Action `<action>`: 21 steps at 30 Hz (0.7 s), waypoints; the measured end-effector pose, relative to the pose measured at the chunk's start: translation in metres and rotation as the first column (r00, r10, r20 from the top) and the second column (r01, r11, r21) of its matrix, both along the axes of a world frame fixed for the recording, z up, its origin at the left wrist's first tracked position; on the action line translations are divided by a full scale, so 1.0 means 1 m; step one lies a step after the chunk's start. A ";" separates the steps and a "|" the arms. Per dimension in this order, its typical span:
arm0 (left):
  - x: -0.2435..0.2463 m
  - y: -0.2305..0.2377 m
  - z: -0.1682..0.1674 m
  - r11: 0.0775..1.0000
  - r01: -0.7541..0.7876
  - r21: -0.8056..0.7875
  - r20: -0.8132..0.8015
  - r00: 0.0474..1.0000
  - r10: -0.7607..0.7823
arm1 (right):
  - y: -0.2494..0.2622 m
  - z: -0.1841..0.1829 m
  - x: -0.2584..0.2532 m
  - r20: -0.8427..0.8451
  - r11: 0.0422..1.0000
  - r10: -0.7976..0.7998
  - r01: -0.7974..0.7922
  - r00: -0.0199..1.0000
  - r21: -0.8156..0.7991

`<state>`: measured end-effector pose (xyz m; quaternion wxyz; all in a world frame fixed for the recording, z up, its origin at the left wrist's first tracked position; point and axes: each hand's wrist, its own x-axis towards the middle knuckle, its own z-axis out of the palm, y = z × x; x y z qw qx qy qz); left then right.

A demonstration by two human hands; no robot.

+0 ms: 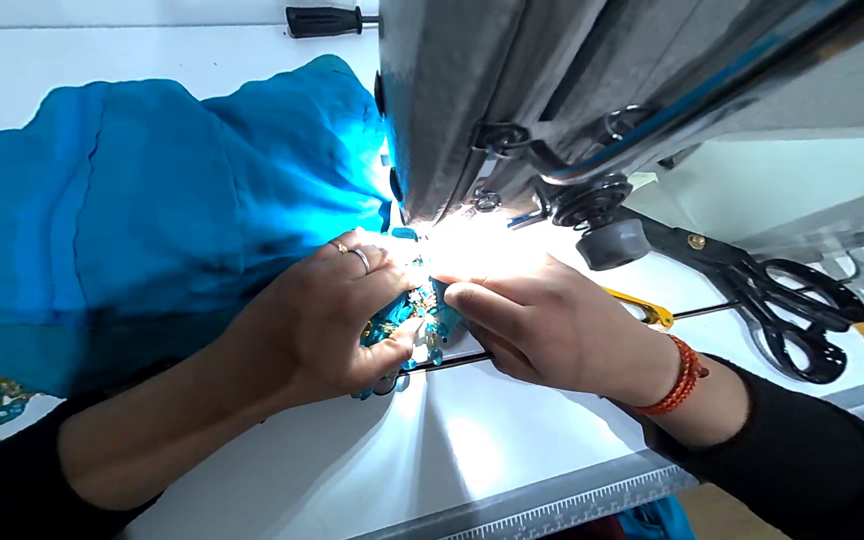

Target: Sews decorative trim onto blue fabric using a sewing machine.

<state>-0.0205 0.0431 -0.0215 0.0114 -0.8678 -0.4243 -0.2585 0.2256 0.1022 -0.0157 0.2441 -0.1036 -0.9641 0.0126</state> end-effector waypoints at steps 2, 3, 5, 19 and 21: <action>0.000 0.000 0.001 1.000 -0.009 -0.005 -0.005 1.000 0.009 | -0.001 0.000 0.000 0.006 1.000 -0.010 0.010 1.000 0.002; 0.001 0.000 0.001 1.000 -0.009 -0.006 -0.007 1.000 0.009 | -0.001 0.000 0.000 0.009 1.000 -0.012 0.012 1.000 0.000; 0.001 0.000 0.001 1.000 -0.008 -0.011 -0.003 1.000 0.008 | 0.000 0.000 0.000 0.009 1.000 -0.008 0.008 1.000 -0.002; 0.001 0.000 0.000 0.999 -0.027 -0.028 -0.009 1.000 0.027 | 0.000 -0.002 0.002 0.016 1.000 -0.011 0.010 1.000 0.020; 0.000 0.001 0.000 0.999 -0.023 -0.027 -0.009 1.000 0.023 | 0.000 -0.002 0.002 0.025 1.000 -0.012 0.011 1.000 0.016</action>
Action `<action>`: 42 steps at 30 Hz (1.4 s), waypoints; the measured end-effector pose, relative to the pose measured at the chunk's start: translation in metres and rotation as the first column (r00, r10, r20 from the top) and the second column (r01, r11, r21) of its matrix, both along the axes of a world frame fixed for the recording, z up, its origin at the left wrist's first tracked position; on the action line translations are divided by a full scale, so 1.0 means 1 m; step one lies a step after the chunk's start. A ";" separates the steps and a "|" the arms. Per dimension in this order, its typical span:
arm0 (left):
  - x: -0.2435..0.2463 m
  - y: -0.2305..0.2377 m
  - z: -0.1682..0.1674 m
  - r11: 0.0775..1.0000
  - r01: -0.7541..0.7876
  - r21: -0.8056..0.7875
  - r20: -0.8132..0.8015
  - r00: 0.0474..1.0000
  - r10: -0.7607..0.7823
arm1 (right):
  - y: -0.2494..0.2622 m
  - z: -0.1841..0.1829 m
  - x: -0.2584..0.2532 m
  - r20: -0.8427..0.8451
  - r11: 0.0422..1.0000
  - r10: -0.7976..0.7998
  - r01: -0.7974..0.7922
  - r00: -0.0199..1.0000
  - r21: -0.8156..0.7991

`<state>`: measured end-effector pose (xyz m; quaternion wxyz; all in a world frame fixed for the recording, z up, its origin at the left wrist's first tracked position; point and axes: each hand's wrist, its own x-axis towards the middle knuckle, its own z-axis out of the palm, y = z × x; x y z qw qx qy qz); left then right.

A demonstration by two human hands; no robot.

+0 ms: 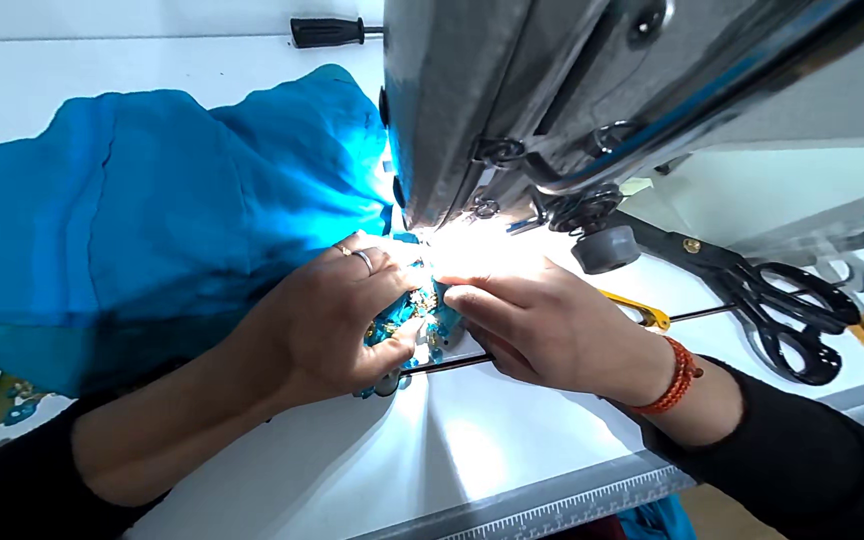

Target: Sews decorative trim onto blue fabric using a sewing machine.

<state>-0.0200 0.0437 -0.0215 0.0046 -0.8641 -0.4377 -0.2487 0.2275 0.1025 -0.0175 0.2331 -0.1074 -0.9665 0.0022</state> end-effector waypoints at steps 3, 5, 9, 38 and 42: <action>0.000 0.000 0.000 1.000 0.005 0.010 0.000 1.000 -0.005 | 0.000 0.000 0.000 0.001 1.000 -0.001 0.001 1.000 0.000; 0.000 0.001 0.000 1.000 0.006 0.013 -0.001 1.000 -0.006 | 0.000 0.000 0.001 0.002 1.000 -0.001 0.001 1.000 0.007; 0.000 0.001 0.000 1.000 0.004 0.006 0.007 1.000 -0.004 | 0.000 0.000 0.000 0.004 1.000 -0.008 0.008 1.000 0.009; 0.000 0.000 0.002 1.000 -0.029 -0.008 0.034 0.999 0.029 | 0.005 -0.003 0.006 -0.068 0.980 -0.106 0.093 0.992 -0.173; -0.004 0.001 0.000 0.994 0.085 0.066 0.075 0.993 -0.090 | 0.010 -0.001 0.006 -0.270 0.844 -0.243 0.066 0.932 -0.532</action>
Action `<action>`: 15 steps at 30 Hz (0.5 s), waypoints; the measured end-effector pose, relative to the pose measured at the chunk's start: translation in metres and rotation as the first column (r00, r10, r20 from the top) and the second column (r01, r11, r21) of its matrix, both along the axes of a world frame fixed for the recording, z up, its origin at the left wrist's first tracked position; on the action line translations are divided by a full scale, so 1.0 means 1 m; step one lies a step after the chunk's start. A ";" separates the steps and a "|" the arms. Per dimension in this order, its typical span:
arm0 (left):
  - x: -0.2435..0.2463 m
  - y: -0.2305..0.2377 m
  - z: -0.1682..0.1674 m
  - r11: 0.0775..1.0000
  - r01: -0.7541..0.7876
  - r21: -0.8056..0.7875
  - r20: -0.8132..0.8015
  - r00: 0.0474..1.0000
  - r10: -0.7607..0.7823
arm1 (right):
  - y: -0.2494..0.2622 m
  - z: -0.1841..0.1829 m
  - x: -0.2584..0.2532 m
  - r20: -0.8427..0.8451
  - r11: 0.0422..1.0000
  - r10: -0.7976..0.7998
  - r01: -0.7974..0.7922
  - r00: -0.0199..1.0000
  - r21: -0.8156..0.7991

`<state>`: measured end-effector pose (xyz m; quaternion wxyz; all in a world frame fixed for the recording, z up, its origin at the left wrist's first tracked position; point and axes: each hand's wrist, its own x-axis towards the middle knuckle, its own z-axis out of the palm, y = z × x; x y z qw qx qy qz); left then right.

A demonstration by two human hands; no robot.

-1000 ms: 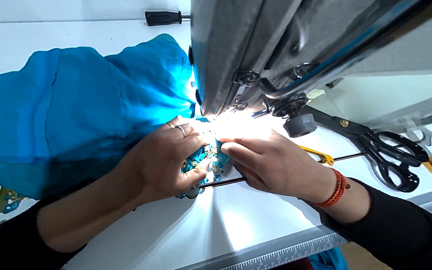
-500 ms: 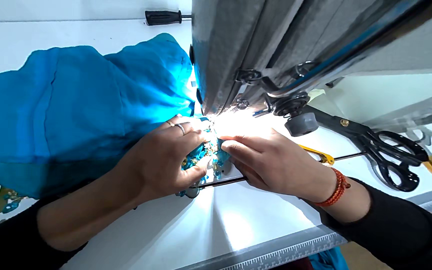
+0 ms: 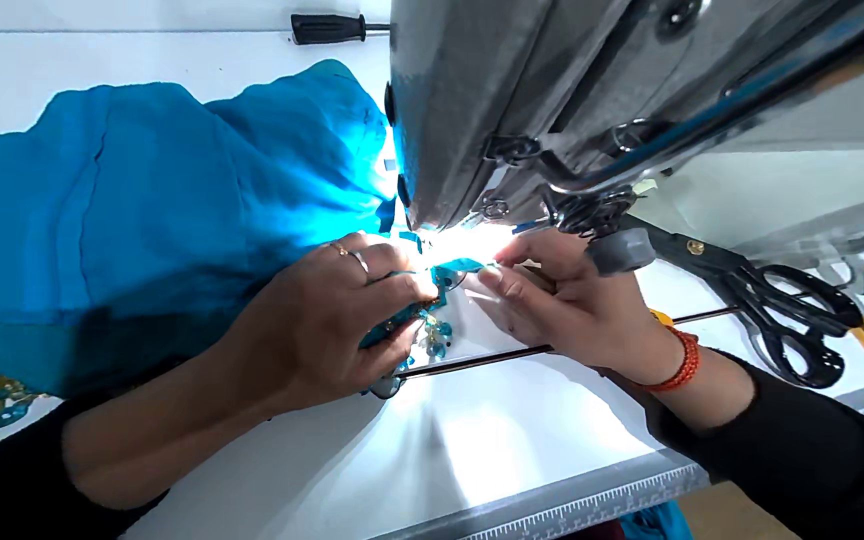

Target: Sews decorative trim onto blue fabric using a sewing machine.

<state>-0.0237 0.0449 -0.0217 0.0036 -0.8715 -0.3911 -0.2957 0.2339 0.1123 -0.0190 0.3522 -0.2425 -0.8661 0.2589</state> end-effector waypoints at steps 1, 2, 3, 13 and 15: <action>-0.001 0.000 -0.001 1.000 0.025 0.009 0.001 1.000 -0.025 | 0.000 -0.001 0.000 -0.014 1.000 -0.017 0.017 1.000 -0.025; -0.001 0.000 -0.001 0.999 0.043 0.013 -0.006 0.999 -0.043 | 0.000 -0.001 0.000 -0.014 1.000 -0.014 0.014 1.000 -0.014; -0.002 0.000 -0.001 0.998 0.054 0.012 -0.018 0.998 -0.054 | 0.001 -0.001 -0.001 -0.011 1.000 0.005 -0.005 1.000 0.016; -0.002 0.000 0.001 0.999 0.041 -0.003 -0.057 0.997 -0.042 | -0.004 -0.003 -0.001 0.252 0.931 0.105 -0.184 0.962 0.315; -0.002 0.000 0.000 0.999 0.041 -0.005 -0.045 0.998 -0.041 | -0.005 -0.003 -0.002 0.285 0.920 0.086 -0.186 0.955 0.346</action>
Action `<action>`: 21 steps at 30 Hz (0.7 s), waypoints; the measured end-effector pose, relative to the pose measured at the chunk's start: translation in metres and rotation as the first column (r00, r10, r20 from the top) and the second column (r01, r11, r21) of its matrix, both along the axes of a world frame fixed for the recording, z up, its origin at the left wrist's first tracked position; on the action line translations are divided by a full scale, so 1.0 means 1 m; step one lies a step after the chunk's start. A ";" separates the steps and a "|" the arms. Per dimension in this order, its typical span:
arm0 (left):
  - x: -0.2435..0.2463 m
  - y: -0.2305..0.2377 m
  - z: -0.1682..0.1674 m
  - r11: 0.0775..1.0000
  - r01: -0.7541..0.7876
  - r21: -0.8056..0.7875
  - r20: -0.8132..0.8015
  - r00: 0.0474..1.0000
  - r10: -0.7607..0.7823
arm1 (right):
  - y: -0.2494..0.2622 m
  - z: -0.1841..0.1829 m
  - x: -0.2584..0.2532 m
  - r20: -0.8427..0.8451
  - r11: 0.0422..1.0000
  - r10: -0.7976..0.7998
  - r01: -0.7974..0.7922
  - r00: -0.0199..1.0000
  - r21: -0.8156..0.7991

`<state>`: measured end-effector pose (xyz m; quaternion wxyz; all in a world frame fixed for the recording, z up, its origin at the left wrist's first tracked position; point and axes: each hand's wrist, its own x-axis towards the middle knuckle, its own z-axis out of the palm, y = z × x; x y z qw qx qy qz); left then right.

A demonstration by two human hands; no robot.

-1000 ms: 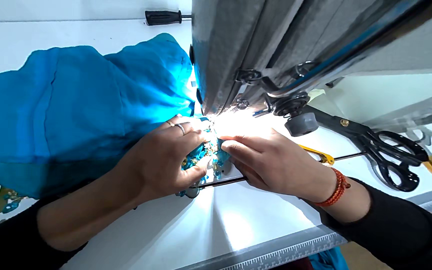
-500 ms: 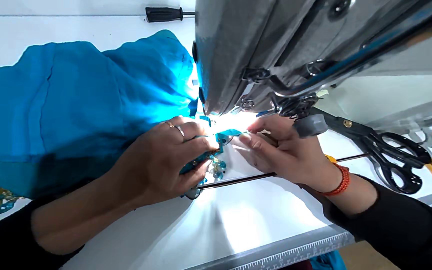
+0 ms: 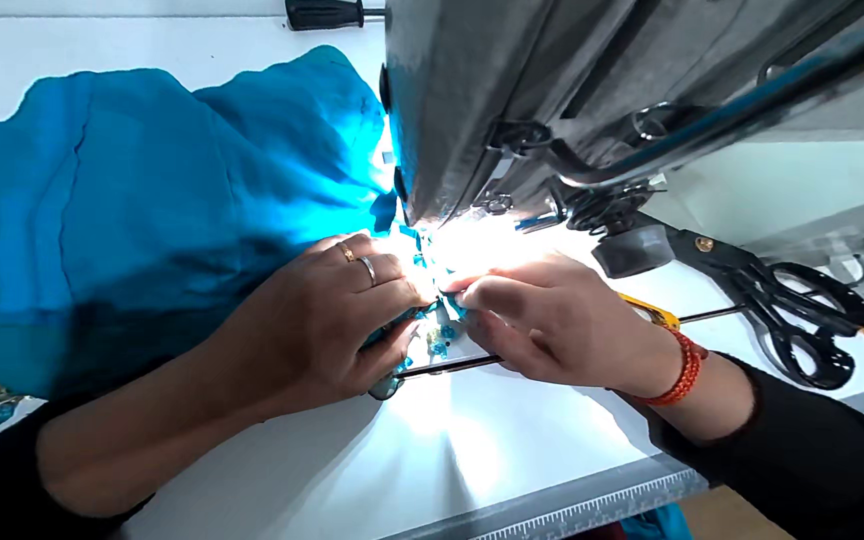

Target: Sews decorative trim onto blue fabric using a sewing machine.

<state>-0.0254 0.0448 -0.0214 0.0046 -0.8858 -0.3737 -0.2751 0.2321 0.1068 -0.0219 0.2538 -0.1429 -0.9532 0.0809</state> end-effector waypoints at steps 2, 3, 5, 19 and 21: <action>0.000 0.001 0.000 1.000 0.001 -0.007 0.026 1.000 -0.001 | -0.001 -0.001 -0.001 0.011 1.000 -0.018 0.018 1.000 0.017; 0.001 0.001 0.001 1.000 0.000 -0.009 0.036 0.999 0.001 | -0.002 -0.001 -0.001 0.014 0.999 -0.029 0.028 0.999 0.025; 0.001 0.000 0.001 1.000 -0.015 -0.010 0.029 0.999 0.015 | -0.001 -0.002 -0.002 0.010 0.999 -0.043 0.043 0.999 0.027; 0.002 0.001 0.000 0.999 -0.038 0.000 0.040 0.998 0.038 | -0.001 -0.001 0.000 0.002 1.000 -0.018 0.018 1.000 -0.022; 0.002 0.001 0.000 0.999 -0.038 0.001 0.045 0.998 0.038 | -0.001 0.000 0.000 0.012 1.000 -0.011 0.011 1.000 -0.016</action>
